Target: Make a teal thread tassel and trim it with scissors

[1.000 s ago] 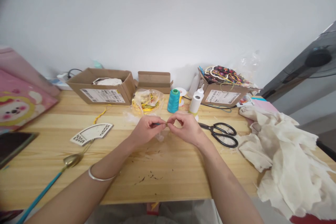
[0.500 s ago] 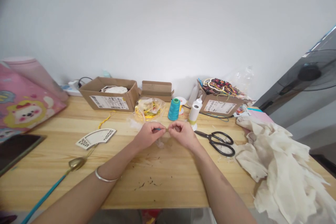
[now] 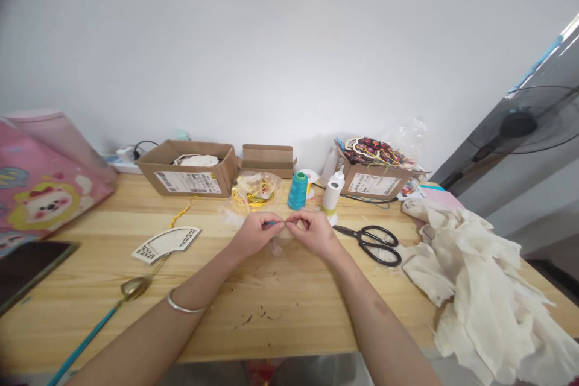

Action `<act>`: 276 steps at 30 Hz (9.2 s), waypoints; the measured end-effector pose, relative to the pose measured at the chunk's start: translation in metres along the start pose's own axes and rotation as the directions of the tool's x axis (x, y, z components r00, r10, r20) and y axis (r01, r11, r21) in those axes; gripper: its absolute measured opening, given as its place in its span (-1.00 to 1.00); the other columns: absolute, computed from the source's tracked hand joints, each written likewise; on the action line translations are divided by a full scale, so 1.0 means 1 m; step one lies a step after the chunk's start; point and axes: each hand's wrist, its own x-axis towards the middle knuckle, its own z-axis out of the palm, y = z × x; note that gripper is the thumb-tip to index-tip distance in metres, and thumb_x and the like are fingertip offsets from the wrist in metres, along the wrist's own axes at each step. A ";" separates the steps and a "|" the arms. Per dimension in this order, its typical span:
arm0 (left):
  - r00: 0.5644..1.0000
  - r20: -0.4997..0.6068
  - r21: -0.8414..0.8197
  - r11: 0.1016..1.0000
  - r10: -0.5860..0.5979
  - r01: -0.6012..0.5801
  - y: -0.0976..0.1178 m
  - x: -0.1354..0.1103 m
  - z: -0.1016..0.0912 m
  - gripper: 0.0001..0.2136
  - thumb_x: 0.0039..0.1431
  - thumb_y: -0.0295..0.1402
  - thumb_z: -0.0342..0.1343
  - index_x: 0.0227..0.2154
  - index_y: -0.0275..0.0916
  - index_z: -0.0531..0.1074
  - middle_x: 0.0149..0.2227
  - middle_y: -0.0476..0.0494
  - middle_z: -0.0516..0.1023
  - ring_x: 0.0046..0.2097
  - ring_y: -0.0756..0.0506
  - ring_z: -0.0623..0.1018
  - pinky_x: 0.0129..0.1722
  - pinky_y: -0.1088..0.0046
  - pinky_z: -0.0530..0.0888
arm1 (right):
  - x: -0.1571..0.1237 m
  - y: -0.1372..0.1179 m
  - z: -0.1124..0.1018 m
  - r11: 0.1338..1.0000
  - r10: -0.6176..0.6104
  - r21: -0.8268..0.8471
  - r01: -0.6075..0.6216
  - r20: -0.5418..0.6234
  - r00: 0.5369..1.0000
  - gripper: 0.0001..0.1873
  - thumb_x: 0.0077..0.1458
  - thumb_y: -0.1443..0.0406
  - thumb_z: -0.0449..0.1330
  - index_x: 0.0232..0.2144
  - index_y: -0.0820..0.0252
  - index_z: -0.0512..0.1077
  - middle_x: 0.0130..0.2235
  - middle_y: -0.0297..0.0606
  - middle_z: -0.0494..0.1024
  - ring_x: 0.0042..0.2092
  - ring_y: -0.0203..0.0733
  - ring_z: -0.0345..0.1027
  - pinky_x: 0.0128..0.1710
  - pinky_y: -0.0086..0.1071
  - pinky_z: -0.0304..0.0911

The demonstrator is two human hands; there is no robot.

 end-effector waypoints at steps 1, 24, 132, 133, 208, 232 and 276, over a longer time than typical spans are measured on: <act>1.000 0.006 0.005 1.000 0.001 -0.001 0.000 0.000 0.000 -0.80 0.00 -0.35 0.00 -0.47 -0.34 0.49 -0.55 -0.06 0.47 -0.53 0.06 0.31 -0.52 0.57 0.23 | 0.000 0.000 0.000 1.000 -0.016 -0.011 0.016 -0.008 1.000 -0.83 -0.08 0.27 0.11 -0.49 0.26 0.46 -0.61 -0.35 0.33 -0.59 -0.42 -0.01 -0.63 -0.53 -0.05; 0.996 0.084 0.071 0.997 0.032 -0.038 -0.001 0.000 0.001 -0.81 0.02 -0.37 -0.02 -0.46 -0.31 0.49 -0.52 -0.03 0.46 -0.49 0.06 0.34 -0.48 0.57 0.25 | 0.001 0.001 -0.010 0.976 0.138 0.147 -0.160 0.150 0.979 -0.73 -0.12 0.18 0.14 -0.49 0.30 0.47 -0.69 -0.43 0.19 -0.63 -0.46 -0.11 -0.67 -0.54 -0.16; 0.985 0.048 0.054 0.984 0.166 -0.168 0.008 -0.003 -0.003 -0.84 0.03 -0.38 0.02 -0.48 -0.28 0.49 -0.59 -0.01 0.41 -0.54 0.09 0.30 -0.54 0.59 0.21 | -0.003 -0.013 -0.023 0.928 -0.362 -0.073 0.364 0.041 0.931 -0.91 -0.04 0.40 0.11 -0.43 0.21 0.40 -0.49 -0.30 0.44 -0.45 -0.35 0.23 -0.47 -0.45 0.17; 0.985 0.050 0.041 0.985 0.163 -0.165 0.008 -0.003 -0.003 -0.84 0.03 -0.38 0.02 -0.48 -0.28 0.49 -0.59 -0.01 0.41 -0.54 0.08 0.30 -0.54 0.59 0.21 | -0.003 -0.013 -0.023 0.928 -0.363 -0.075 0.366 0.043 0.931 -0.91 -0.04 0.40 0.10 -0.43 0.21 0.40 -0.49 -0.30 0.44 -0.45 -0.35 0.23 -0.47 -0.45 0.17; 0.992 0.035 0.003 0.992 0.125 -0.125 0.003 -0.001 -0.001 -0.86 0.01 -0.41 0.05 -0.47 -0.30 0.50 -0.58 -0.01 0.43 -0.53 0.09 0.33 -0.54 0.60 0.23 | -0.001 -0.010 -0.021 0.990 -0.141 0.029 0.140 0.072 0.987 -0.86 -0.01 0.30 0.13 -0.43 0.22 0.46 -0.46 -0.25 0.46 -0.49 -0.37 0.22 -0.53 -0.49 0.14; 0.999 0.032 -0.171 0.985 0.041 -0.034 0.005 -0.001 -0.003 -0.87 -0.05 -0.41 0.09 -0.51 -0.34 0.51 -0.60 -0.04 0.44 -0.55 0.08 0.33 -0.58 0.58 0.24 | -0.004 -0.017 -0.023 0.977 -0.214 0.041 0.210 0.138 0.967 -0.90 -0.07 0.40 0.09 -0.48 0.24 0.42 -0.49 -0.29 0.42 -0.49 -0.39 0.18 -0.49 -0.48 0.15; 0.854 0.018 0.430 0.767 0.520 -0.477 0.011 -0.003 -0.004 -0.82 0.11 -0.45 -0.09 -0.43 -0.30 0.43 -0.59 -0.02 0.37 -0.51 0.05 0.34 -0.49 0.55 0.27 | -0.004 -0.018 -0.022 0.988 -0.155 0.005 0.155 0.029 0.987 -0.91 -0.05 0.35 0.13 -0.48 0.25 0.44 -0.51 -0.28 0.45 -0.51 -0.37 0.23 -0.52 -0.48 0.17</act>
